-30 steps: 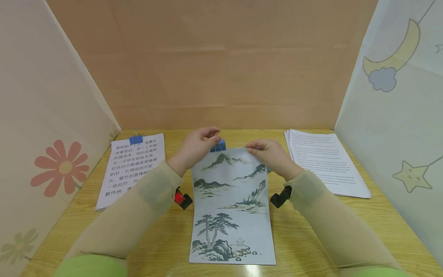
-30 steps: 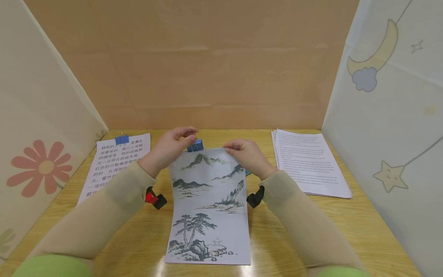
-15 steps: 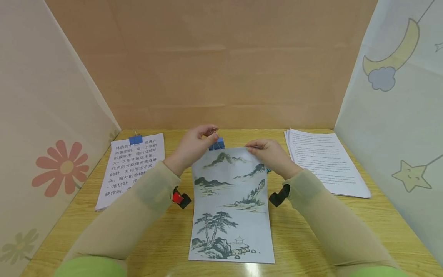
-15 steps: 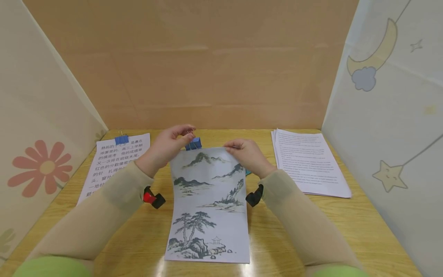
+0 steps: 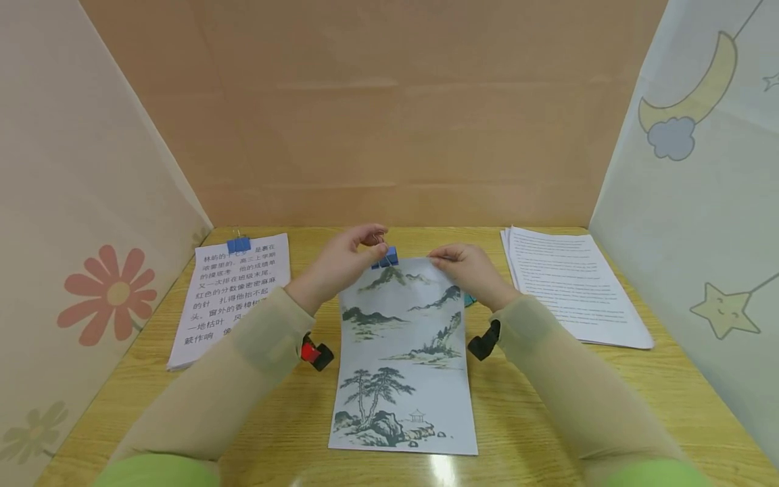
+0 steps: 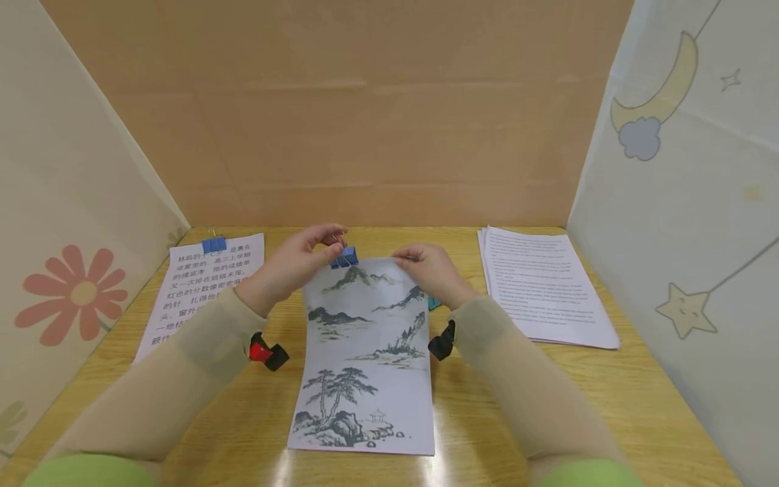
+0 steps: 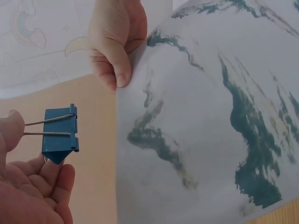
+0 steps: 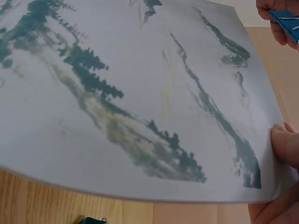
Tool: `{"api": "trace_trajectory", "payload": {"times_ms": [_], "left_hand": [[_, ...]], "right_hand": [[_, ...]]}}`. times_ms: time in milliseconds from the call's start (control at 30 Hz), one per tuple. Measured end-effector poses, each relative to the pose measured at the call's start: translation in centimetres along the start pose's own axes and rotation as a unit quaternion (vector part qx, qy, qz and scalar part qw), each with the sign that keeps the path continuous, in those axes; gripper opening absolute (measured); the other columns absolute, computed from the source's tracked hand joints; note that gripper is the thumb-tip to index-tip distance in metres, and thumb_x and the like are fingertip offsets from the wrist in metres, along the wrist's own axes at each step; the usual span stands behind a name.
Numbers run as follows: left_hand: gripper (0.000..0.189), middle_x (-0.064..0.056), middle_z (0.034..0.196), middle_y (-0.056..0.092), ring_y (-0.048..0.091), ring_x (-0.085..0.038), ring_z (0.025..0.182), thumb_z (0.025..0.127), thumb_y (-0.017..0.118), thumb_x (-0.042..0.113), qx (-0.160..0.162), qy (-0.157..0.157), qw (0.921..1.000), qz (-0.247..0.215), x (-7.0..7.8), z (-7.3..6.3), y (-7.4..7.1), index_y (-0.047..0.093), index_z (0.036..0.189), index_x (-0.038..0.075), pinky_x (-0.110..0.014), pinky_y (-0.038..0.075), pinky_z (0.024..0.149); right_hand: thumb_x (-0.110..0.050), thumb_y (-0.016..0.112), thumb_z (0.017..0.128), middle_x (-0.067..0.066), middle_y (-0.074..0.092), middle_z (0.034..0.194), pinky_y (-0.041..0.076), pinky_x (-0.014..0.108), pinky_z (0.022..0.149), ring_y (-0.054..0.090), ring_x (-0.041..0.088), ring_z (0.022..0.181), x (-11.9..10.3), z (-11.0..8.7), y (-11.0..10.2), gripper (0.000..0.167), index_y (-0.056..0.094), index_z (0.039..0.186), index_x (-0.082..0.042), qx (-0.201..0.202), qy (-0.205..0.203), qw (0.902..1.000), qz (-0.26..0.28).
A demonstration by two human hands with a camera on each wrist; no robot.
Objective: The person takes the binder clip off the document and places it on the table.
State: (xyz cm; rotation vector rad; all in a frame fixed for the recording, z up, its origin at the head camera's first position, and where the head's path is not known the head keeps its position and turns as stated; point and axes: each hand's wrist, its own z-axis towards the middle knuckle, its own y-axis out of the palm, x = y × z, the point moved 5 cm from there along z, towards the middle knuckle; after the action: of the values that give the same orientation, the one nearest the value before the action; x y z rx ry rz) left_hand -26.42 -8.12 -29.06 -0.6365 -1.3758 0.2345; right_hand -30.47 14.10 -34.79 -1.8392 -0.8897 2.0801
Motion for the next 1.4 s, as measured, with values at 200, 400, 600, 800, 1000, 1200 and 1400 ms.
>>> {"api": "trace_trajectory", "payload": {"times_ms": [200, 400, 600, 800, 1000, 1200, 1400], "left_hand": [[0.044, 0.003, 0.120, 0.056, 0.050, -0.019, 0.116, 0.097, 0.057, 0.037, -0.003, 0.000, 0.9999, 0.014, -0.2, 0.0, 0.0, 0.050, 0.139, 0.022, -0.047, 0.043, 0.096], [0.045, 0.002, 0.122, 0.056, 0.050, -0.020, 0.116, 0.098, 0.056, 0.037, -0.008, -0.002, 0.9998, 0.016, -0.9, 0.2, -0.1, 0.049, 0.140, 0.023, -0.047, 0.044, 0.095], [0.045, -0.001, 0.121, 0.055, 0.052, -0.022, 0.113, 0.098, 0.057, 0.032, -0.013, -0.010, 0.9999, -0.003, -1.8, 0.4, 0.0, 0.048, 0.140, 0.019, -0.046, 0.045, 0.093], [0.045, -0.002, 0.124, 0.055, 0.053, -0.025, 0.114, 0.097, 0.058, 0.032, -0.015, -0.034, 0.9993, -0.003, -3.2, 0.4, 0.1, 0.049, 0.139, 0.020, -0.047, 0.046, 0.094], [0.050, -0.004, 0.126, 0.054, 0.051, -0.026, 0.117, 0.097, 0.058, 0.036, -0.014, -0.047, 0.9988, 0.006, -5.2, 0.4, 0.0, 0.047, 0.141, 0.017, -0.047, 0.045, 0.096], [0.053, -0.008, 0.132, 0.052, 0.049, -0.027, 0.121, 0.098, 0.056, 0.035, -0.004, -0.083, 0.9964, 0.015, -8.3, 0.3, -0.4, 0.043, 0.144, 0.013, -0.047, 0.043, 0.099], [0.055, -0.009, 0.138, 0.048, 0.045, -0.029, 0.127, 0.098, 0.055, 0.037, 0.000, -0.121, 0.9926, 0.005, -10.2, 0.2, -0.8, 0.041, 0.146, 0.013, -0.048, 0.040, 0.102]], "right_hand": [[-0.024, 0.058, 0.098, 0.008, 0.064, 0.120, 0.051, 0.040, 0.086, 0.061, 0.023, 0.102, 0.6, 1.2, 0.7, 0.025, 0.067, 0.118, -0.011, -0.003, -0.004, 1.0000, 0.000], [-0.022, 0.053, 0.101, 0.008, 0.061, 0.125, 0.048, 0.042, 0.092, 0.058, 0.024, 0.111, 1.2, 2.4, 1.2, 0.027, 0.064, 0.122, -0.011, -0.016, -0.012, 0.9998, -0.005], [-0.018, 0.048, 0.103, 0.009, 0.057, 0.130, 0.044, 0.045, 0.099, 0.052, 0.026, 0.120, 1.9, 4.0, 1.5, 0.028, 0.059, 0.127, -0.010, -0.035, -0.013, 0.9993, -0.008], [-0.014, 0.047, 0.102, 0.012, 0.055, 0.133, 0.041, 0.046, 0.102, 0.048, 0.029, 0.126, 2.8, 6.0, 1.7, 0.028, 0.058, 0.128, -0.007, -0.042, -0.008, 0.9991, -0.001], [-0.013, 0.049, 0.102, 0.014, 0.055, 0.133, 0.041, 0.045, 0.102, 0.048, 0.030, 0.126, 3.9, 8.1, 2.1, 0.029, 0.059, 0.127, -0.007, -0.041, 0.017, 0.9990, 0.012], [-0.012, 0.048, 0.101, 0.016, 0.052, 0.137, 0.041, 0.045, 0.102, 0.046, 0.032, 0.128, 5.8, 9.4, 2.4, 0.030, 0.058, 0.129, -0.006, -0.061, 0.049, 0.9969, 0.011], [-0.015, 0.049, 0.102, 0.015, 0.051, 0.138, 0.040, 0.047, 0.102, 0.045, 0.032, 0.129, 8.1, 10.2, 1.3, 0.030, 0.058, 0.129, -0.008, -0.065, 0.068, 0.9955, -0.012]]}}
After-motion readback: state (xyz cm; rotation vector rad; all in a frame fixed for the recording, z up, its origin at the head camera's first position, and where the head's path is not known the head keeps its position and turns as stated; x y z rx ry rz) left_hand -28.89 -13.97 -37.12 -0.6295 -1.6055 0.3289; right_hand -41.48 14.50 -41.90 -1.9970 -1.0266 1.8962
